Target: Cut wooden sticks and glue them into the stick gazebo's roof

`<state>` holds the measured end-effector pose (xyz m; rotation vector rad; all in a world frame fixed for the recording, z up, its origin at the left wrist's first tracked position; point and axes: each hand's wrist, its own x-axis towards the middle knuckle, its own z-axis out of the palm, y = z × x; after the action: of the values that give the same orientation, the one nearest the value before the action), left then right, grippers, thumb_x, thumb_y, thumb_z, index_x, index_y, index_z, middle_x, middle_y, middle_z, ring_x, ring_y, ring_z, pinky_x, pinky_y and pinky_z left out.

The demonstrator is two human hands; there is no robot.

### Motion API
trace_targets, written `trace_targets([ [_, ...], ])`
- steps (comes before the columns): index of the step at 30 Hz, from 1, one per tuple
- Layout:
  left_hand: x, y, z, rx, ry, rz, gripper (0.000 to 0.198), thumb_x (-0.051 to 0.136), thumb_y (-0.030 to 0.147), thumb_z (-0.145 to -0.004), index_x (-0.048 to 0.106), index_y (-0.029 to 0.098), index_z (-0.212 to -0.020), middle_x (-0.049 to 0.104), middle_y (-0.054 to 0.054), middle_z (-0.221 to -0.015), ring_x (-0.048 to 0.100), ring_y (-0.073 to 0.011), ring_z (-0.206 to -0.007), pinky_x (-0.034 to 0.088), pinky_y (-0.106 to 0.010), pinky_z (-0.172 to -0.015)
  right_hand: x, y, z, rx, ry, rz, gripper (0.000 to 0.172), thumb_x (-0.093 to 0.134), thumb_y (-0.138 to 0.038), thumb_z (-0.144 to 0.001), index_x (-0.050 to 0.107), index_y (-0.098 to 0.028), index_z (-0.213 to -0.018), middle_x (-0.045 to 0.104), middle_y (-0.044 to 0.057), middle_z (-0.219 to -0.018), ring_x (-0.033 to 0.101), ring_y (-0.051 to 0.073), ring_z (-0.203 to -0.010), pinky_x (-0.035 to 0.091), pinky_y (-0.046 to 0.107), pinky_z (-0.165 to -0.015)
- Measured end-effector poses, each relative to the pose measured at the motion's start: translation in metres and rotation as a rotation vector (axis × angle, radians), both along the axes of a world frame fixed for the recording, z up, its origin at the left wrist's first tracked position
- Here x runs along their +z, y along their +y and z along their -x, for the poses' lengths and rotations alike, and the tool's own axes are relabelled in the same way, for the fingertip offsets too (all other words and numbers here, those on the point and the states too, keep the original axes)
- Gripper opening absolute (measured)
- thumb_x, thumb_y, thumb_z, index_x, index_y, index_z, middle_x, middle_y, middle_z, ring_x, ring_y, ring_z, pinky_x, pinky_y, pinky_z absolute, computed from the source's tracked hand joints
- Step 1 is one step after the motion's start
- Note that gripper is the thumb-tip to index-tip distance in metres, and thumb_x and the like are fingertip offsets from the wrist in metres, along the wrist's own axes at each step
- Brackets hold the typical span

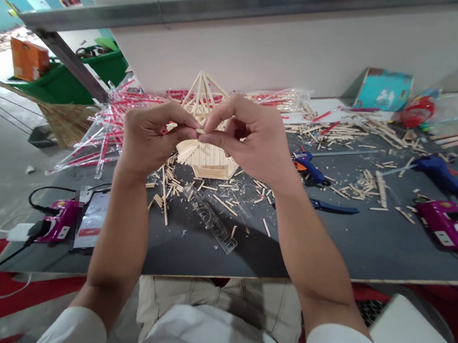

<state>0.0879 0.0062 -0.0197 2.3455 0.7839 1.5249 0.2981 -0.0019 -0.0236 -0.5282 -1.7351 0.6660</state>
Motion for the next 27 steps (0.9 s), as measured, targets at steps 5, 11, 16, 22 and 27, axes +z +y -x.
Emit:
trace_targets([
  [5,-0.004,0.005,0.003,-0.039,0.002,0.01,0.011,0.077,0.015,-0.087,0.075,0.026,-0.086,0.073,0.003,-0.079,0.067,-0.0132,-0.072,0.057,-0.032,-0.066,-0.001,0.002,0.001,-0.096,-0.1,-0.132,0.023,0.081,-0.038,-0.088,0.065,-0.026,-0.077,0.069,-0.002,-0.082,0.058,0.013,-0.067,0.042,0.031,-0.054],
  [11,-0.009,0.011,0.005,-0.041,-0.028,0.006,0.01,0.077,0.016,-0.087,0.077,0.026,-0.087,0.073,0.003,-0.078,0.068,-0.013,-0.072,0.057,-0.031,-0.066,-0.009,0.008,0.005,-0.063,-0.023,-0.106,0.016,0.079,-0.03,-0.089,0.064,-0.024,-0.086,0.068,-0.004,-0.083,0.046,0.007,-0.053,0.037,0.029,-0.05],
  [16,-0.01,0.012,0.007,-0.013,-0.008,0.01,0.007,0.078,0.019,-0.086,0.077,0.026,-0.085,0.074,0.002,-0.078,0.066,-0.0137,-0.071,0.056,-0.032,-0.065,-0.014,0.013,0.006,-0.112,-0.065,-0.114,0.019,0.078,-0.033,-0.088,0.064,-0.024,-0.08,0.07,-0.002,-0.082,0.054,0.011,-0.064,0.042,0.03,-0.058],
  [22,-0.01,0.01,0.005,0.08,0.04,0.048,0.004,0.075,0.025,-0.088,0.076,0.028,-0.086,0.074,0.001,-0.081,0.067,-0.0167,-0.076,0.059,-0.037,-0.071,-0.011,0.009,0.007,-0.117,-0.058,0.033,0.026,0.079,-0.041,-0.086,0.06,-0.026,-0.08,0.068,0.0,-0.09,0.05,0.011,-0.061,0.044,0.031,-0.053],
  [27,-0.011,0.01,0.007,0.127,0.066,0.03,0.004,0.074,0.023,-0.089,0.076,0.027,-0.088,0.074,0.0,-0.083,0.066,-0.0165,-0.076,0.059,-0.037,-0.073,-0.015,0.009,0.011,-0.177,0.013,0.068,0.029,0.084,-0.042,-0.082,0.06,-0.027,-0.089,0.065,0.001,-0.091,0.056,0.013,-0.068,0.047,0.03,-0.054],
])
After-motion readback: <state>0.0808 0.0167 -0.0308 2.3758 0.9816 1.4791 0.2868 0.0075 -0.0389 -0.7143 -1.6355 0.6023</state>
